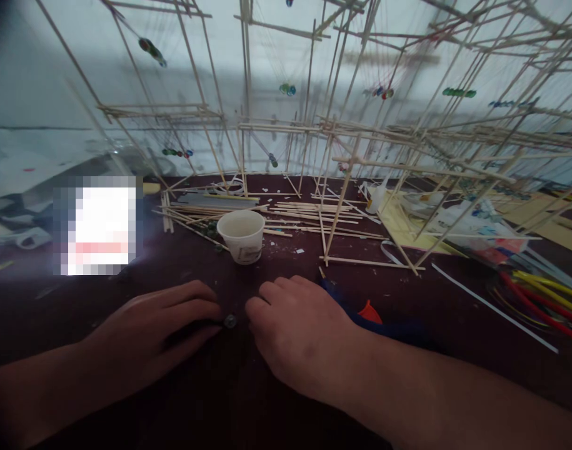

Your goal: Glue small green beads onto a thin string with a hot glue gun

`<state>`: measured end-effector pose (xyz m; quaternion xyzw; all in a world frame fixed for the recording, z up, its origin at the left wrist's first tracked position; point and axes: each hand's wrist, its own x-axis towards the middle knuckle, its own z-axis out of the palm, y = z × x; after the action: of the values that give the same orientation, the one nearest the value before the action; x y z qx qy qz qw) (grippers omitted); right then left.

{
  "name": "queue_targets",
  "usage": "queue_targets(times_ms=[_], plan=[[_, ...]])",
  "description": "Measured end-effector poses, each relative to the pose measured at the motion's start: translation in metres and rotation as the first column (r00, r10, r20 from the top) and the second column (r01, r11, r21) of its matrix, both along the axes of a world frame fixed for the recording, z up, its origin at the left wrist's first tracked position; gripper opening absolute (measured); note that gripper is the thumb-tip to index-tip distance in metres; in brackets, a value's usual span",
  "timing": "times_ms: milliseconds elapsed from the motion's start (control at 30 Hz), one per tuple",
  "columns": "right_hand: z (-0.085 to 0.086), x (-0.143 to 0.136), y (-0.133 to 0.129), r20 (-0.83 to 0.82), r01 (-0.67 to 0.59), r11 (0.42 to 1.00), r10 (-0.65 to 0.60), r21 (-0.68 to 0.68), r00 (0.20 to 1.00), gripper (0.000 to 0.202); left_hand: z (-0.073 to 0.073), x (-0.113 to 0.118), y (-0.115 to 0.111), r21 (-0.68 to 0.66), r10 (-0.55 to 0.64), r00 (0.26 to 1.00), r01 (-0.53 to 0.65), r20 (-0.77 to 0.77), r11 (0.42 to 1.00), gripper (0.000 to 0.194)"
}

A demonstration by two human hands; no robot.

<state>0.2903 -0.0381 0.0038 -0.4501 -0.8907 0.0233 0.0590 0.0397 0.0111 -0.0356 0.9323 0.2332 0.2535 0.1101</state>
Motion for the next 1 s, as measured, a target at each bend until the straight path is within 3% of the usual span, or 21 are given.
queue_targets(times_ms=[300, 600, 1000], plan=[[-0.003, -0.008, 0.004, -0.045, 0.005, 1.000, -0.006, -0.004, 0.999, 0.016, 0.002, 0.001, -0.001, 0.010, 0.007, 1.000, -0.008, 0.031, 1.000, 0.017], [0.003, -0.013, 0.009, 0.011, 0.037, 0.993, -0.036, -0.116, 0.999, 0.018, 0.001, 0.003, 0.000, -0.030, -0.010, 0.999, 0.011, 0.051, 0.999, 0.015], [-0.002, -0.007, 0.003, -0.118, 0.046, 0.991, -0.061, -0.127, 0.991, 0.025, 0.000, 0.001, -0.003, -0.047, 0.017, 0.996, -0.013, 0.084, 0.999, 0.014]])
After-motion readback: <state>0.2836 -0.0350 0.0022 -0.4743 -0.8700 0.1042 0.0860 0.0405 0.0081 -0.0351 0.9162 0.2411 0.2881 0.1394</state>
